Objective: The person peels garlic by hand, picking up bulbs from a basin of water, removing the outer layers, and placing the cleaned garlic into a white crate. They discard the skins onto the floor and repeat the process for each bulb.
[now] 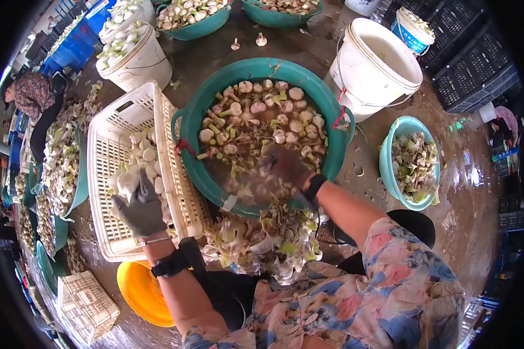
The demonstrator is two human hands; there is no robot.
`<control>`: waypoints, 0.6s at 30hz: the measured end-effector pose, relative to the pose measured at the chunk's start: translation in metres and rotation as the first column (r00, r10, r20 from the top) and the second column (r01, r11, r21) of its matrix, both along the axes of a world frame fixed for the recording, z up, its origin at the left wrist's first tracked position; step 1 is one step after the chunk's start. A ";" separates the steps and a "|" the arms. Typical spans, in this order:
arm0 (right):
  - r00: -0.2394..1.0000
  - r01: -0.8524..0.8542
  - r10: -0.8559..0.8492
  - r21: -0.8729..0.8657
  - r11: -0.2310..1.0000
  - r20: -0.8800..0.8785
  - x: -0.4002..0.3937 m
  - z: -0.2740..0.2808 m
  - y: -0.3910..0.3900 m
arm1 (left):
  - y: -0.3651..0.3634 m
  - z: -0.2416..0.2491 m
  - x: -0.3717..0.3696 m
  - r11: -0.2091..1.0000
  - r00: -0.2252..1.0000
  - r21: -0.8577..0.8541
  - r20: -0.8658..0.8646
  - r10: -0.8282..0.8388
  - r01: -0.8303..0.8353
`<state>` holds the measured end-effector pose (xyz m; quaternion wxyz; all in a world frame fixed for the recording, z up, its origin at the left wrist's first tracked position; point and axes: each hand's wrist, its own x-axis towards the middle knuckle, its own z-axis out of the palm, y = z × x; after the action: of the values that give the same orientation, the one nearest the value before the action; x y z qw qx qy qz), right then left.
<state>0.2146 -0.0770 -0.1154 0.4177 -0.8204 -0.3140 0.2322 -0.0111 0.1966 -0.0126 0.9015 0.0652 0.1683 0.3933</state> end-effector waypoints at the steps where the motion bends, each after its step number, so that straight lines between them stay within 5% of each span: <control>1: 0.977 0.178 -0.168 -0.071 0.981 0.129 0.027 -0.014 -0.005 | 0.001 0.003 -0.001 0.993 1.000 -0.113 -0.022 0.020 -0.022; 3: 0.812 0.387 -0.249 -0.168 0.907 0.528 0.077 -0.043 -0.013 | -0.015 0.018 0.019 0.978 0.944 -0.064 -0.281 0.173 -0.199; 4: 0.813 0.387 -0.250 -0.167 0.907 0.525 0.100 -0.050 -0.016 | -0.021 0.017 0.028 0.978 0.943 -0.062 -0.283 0.174 -0.199; 6: 0.918 0.277 -0.044 -0.558 0.783 0.393 0.136 -0.059 -0.014 | -0.035 0.012 0.041 0.972 0.906 0.227 -0.421 0.046 0.056; 7: 0.941 0.298 -0.095 -0.667 0.683 0.323 0.146 -0.057 -0.001 | -0.049 0.009 0.052 0.934 0.878 0.249 -0.464 -0.116 0.255; 9: 0.984 0.133 0.007 -0.751 0.647 0.180 0.154 -0.054 0.002 | -0.061 0.005 0.061 0.888 0.829 0.283 -0.534 -0.168 0.362; 12: 0.978 0.006 0.125 -0.620 0.785 0.168 0.159 -0.062 -0.007 | -0.071 0.000 0.071 0.873 0.786 0.248 -0.580 -0.214 0.420; 15: 0.945 -0.190 0.322 -0.720 0.668 0.050 0.174 -0.096 -0.008 | -0.085 -0.004 0.080 0.843 0.754 0.223 -0.593 -0.282 0.490; 18: 0.971 -0.161 0.240 -0.685 0.710 0.020 0.152 -0.070 -0.016 | -0.107 0.001 0.091 0.792 0.672 0.227 -0.683 -0.286 0.567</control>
<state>0.3666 -0.0930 -0.1850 0.0441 -0.8882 -0.3167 0.3300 0.0796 0.0894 -0.0118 0.8264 0.4212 0.3430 0.1481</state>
